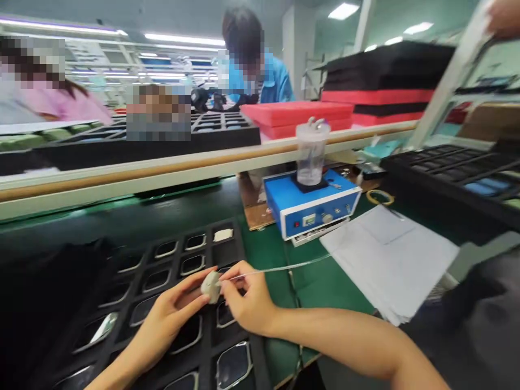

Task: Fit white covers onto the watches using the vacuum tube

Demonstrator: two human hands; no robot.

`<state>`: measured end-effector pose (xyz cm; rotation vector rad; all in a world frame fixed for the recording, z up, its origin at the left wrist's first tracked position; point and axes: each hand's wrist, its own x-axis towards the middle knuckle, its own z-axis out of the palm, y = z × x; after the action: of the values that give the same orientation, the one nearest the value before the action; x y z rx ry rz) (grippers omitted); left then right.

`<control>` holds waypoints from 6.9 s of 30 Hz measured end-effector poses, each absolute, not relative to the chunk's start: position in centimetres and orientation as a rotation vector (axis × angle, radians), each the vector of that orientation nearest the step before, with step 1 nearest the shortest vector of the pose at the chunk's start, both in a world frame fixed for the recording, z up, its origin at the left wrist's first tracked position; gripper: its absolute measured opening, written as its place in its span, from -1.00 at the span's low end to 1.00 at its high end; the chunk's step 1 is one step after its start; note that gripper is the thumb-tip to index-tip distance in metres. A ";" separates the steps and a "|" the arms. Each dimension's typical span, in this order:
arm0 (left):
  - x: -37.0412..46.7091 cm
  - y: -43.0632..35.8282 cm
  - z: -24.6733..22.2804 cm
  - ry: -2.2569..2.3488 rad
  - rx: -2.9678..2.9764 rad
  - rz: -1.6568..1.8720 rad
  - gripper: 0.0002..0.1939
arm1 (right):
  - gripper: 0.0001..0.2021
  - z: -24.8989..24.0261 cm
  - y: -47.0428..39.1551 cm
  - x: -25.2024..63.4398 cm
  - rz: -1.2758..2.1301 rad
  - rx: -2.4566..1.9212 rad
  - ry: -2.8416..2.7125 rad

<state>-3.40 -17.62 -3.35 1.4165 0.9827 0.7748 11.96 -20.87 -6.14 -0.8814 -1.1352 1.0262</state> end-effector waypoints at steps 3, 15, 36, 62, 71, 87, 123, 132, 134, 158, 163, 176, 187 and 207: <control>-3.1 -17.6 -3.1 0.958 1.400 0.779 -0.57 | -0.88 -6.1 -20.7 12.2 1.064 -0.870 -1.146; -3.2 -17.6 -3.8 0.893 1.331 0.785 -0.58 | -0.92 -6.1 -20.8 12.4 1.032 -0.924 -1.157; -3.2 -17.6 -4.0 0.827 1.302 0.771 -0.58 | -0.95 -6.3 -20.7 12.4 1.046 -0.928 -1.180; -3.2 -17.4 -3.1 0.933 1.373 0.743 -0.60 | -0.85 -6.5 -20.1 11.9 1.108 -0.925 -1.112; -3.1 -17.5 -2.8 0.930 1.342 0.759 -0.61 | -0.86 -6.3 -20.2 11.9 1.119 -0.935 -1.109; -3.6 -17.4 -3.3 0.906 1.346 0.724 -0.57 | -0.91 -6.6 -20.0 11.8 1.135 -0.909 -1.102; -3.6 -17.4 -3.4 0.890 1.333 0.739 -0.58 | -0.92 -6.9 -20.0 11.8 1.127 -0.901 -1.102; -3.3 -17.4 -3.1 0.895 1.325 0.731 -0.58 | -0.88 -6.6 -20.1 11.9 1.119 -0.908 -1.103; -3.3 -17.4 -3.0 0.894 1.332 0.731 -0.57 | -0.87 -6.6 -20.1 11.8 1.121 -0.908 -1.099; -3.3 -17.4 -3.2 0.890 1.326 0.742 -0.57 | -0.86 -6.7 -20.1 11.9 1.113 -0.917 -1.108; -3.4 -17.5 -3.4 0.880 1.234 0.790 -0.56 | -0.87 -6.4 -20.4 12.0 1.026 -0.880 -1.109; -0.9 -11.1 -2.8 1.169 1.813 0.733 -0.73 | -0.86 -6.2 -20.8 12.5 0.930 -0.905 -1.120; 0.7 -10.1 -1.8 1.201 2.582 0.319 -0.79 | -0.88 -6.1 -20.6 12.6 0.962 -0.896 -1.141; -0.8 -15.6 -0.4 1.044 2.898 0.159 -0.78 | -0.89 -6.2 -20.2 12.9 0.889 -0.904 -0.978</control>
<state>-0.84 -15.56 -0.41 2.8983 1.0444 0.1587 12.90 -20.16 -6.16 -0.9038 -0.9782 0.8887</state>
